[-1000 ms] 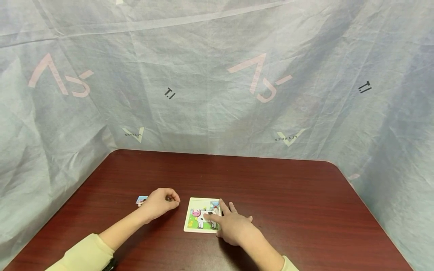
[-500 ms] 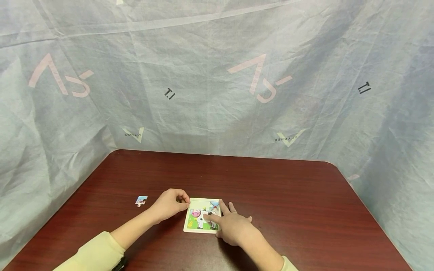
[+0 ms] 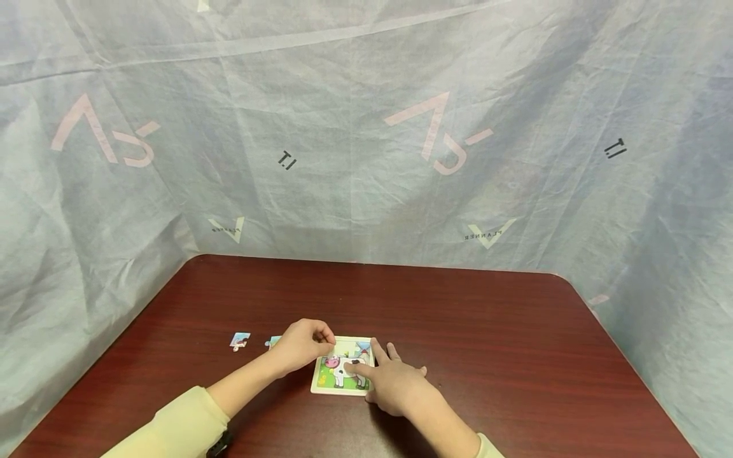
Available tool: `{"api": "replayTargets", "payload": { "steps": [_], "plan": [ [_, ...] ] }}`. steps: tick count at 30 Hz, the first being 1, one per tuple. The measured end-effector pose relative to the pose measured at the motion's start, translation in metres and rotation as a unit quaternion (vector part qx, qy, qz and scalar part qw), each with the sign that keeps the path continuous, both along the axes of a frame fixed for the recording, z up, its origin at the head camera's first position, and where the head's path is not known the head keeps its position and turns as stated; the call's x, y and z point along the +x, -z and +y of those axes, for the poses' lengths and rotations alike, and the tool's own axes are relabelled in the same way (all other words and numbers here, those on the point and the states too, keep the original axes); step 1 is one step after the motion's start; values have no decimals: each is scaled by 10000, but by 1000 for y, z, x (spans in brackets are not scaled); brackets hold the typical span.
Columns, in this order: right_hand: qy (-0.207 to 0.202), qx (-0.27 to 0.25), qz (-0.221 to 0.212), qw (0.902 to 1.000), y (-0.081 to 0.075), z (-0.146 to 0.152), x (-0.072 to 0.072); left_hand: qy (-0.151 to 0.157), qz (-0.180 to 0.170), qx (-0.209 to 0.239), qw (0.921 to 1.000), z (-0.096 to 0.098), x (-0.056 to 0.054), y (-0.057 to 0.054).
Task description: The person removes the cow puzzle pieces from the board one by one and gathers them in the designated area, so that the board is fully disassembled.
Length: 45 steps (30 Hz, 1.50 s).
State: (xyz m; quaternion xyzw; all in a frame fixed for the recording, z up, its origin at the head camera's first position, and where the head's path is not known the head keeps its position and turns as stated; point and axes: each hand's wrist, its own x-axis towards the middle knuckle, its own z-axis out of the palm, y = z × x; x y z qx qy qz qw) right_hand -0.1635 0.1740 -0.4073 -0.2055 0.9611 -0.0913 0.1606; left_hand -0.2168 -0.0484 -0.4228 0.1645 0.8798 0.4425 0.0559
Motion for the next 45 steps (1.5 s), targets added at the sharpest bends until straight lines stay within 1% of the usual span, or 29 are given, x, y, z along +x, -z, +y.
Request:
{"api": "replayTargets", "payload": {
  "steps": [4, 8, 12, 19, 23, 29, 36, 40, 45],
  "plan": [
    [-10, 4, -56, 10000, 0, 0, 0, -32, -43, 29, 10000, 5, -2, 0],
    [-11, -1, -82, 10000, -1, 0, 0, -25, -64, -86, 9999, 10, -3, 0],
    [-6, 14, -23, 10000, -1, 0, 1, -11, -115, -160, 9998, 15, -6, 0],
    [-1, 43, 62, 10000, -3, -1, 2, -100, -280, -276, 9992, 23, -8, 0],
    [-28, 60, 117, 9999, -3, 0, 3, -123, -318, -223, 9992, 26, -8, 2],
    [-9, 35, 50, 10000, -2, 0, 2, -171, -423, -157, 9988, 31, -7, 2],
    [-4, 13, 50, 10000, -1, -1, 2, -334, -791, 15, 9963, 36, -6, 1],
    [-1, 11, 57, 10000, -2, -1, 2, -399, -921, 130, 9949, 37, -6, 1],
    [-8, 26, 25, 10000, -3, 0, 2, -376, -1168, 450, 9914, 37, -6, 2]
  ]
}}
